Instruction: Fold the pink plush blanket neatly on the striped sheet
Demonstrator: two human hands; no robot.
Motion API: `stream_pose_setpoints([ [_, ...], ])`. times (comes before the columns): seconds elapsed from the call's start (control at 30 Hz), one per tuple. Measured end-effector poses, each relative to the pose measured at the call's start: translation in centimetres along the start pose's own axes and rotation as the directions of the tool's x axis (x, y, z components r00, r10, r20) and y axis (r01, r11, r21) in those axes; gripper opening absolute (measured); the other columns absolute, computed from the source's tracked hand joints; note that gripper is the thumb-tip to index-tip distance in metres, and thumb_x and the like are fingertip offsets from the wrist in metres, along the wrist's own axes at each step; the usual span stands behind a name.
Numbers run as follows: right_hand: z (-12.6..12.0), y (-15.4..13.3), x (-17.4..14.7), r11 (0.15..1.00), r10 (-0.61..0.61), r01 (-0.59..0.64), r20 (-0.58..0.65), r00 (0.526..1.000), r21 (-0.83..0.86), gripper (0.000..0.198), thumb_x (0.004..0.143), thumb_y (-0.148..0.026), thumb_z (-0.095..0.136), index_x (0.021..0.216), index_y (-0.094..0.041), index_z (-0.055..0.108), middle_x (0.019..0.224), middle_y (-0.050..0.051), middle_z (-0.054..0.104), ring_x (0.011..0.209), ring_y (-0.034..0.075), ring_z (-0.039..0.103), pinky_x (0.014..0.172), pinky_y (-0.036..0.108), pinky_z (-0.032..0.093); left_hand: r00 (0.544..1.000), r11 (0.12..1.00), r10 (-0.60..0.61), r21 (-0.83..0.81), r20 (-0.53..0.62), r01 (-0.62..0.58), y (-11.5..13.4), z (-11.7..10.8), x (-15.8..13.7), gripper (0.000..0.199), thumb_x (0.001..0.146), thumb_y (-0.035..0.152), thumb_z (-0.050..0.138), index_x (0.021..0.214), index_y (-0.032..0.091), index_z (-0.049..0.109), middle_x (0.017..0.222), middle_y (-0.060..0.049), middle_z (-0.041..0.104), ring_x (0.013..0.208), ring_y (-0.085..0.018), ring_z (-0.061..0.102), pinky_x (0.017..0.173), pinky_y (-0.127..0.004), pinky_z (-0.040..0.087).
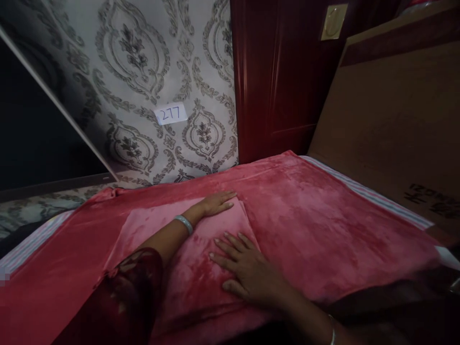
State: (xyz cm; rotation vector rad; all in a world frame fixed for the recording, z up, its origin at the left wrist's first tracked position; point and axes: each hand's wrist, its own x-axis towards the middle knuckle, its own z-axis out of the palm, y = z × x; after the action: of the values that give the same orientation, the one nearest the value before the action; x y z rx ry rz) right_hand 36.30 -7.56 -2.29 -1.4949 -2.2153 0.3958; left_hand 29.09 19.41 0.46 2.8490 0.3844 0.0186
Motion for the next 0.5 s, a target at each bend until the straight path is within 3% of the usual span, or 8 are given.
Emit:
stream_pose_setpoints([
  [0.17, 0.1, -0.1, 0.1, 1.0, 0.008, -0.008, -0.003, 1.0, 0.012, 0.062, 0.101, -0.062, 0.044, 0.157, -0.038, 0.034, 0.166, -0.001, 0.022, 0.156, 0.025, 0.009, 0.126, 0.053, 0.003, 0.995, 0.999, -0.042, -0.005, -0.088, 0.042, -0.7, 0.8, 0.2, 0.065, 0.102, 0.056, 0.025, 0.156, 0.021, 0.039, 0.161, -0.005, 0.041, 0.149, -0.016, 0.035, 0.124, -0.033, 0.025],
  [0.27, 0.2, 0.1, 0.1, 1.0, 0.009, -0.009, -0.002, 1.0, -0.011, 0.062, 0.101, -0.062, 0.043, 0.158, -0.037, 0.034, 0.167, 0.0, 0.021, 0.156, 0.026, 0.009, 0.126, 0.054, 0.004, 0.993, 0.988, -0.086, 0.119, -0.086, 0.096, 0.8, 0.5, 0.2, 0.063, 0.103, 0.051, 0.029, 0.157, 0.02, 0.037, 0.163, -0.009, 0.037, 0.151, -0.023, 0.032, 0.125, -0.044, 0.022],
  [0.37, -0.3, 0.3, -0.1, 0.998, 0.013, -0.011, 0.02, 1.0, -0.059, 0.062, 0.102, -0.061, 0.043, 0.157, -0.035, 0.034, 0.167, 0.001, 0.02, 0.156, 0.027, 0.008, 0.125, 0.056, 0.004, 0.987, 0.954, -0.118, 0.262, -0.106, 0.143, 2.2, -1.0, -0.5, 0.062, 0.1, 0.051, 0.04, 0.155, 0.022, 0.041, 0.163, -0.012, 0.035, 0.152, -0.033, 0.029, 0.124, -0.058, 0.013],
  [0.43, -1.1, 0.0, -0.2, 0.997, 0.005, -0.001, 0.05, 0.999, -0.079, 0.063, 0.102, -0.06, 0.043, 0.158, -0.033, 0.034, 0.167, 0.003, 0.021, 0.155, 0.028, 0.01, 0.125, 0.058, 0.005, 0.993, 0.963, -0.075, 0.251, -0.096, 0.097, 2.5, -2.6, -2.0, 0.06, 0.099, 0.051, 0.043, 0.152, 0.022, 0.046, 0.162, -0.011, 0.038, 0.151, -0.032, 0.031, 0.125, -0.057, 0.013],
  [0.5, -2.2, -1.0, 0.4, 0.995, -0.028, 0.033, 0.06, 0.998, -0.089, 0.062, 0.102, -0.058, 0.045, 0.158, -0.032, 0.035, 0.166, 0.005, 0.024, 0.155, 0.029, 0.013, 0.124, 0.059, 0.006, 0.997, 0.993, -0.009, 0.12, -0.081, 0.019, 2.4, -4.3, -4.3, 0.059, 0.101, 0.052, 0.036, 0.149, 0.02, 0.05, 0.159, -0.01, 0.043, 0.149, -0.028, 0.036, 0.125, -0.049, 0.02],
])
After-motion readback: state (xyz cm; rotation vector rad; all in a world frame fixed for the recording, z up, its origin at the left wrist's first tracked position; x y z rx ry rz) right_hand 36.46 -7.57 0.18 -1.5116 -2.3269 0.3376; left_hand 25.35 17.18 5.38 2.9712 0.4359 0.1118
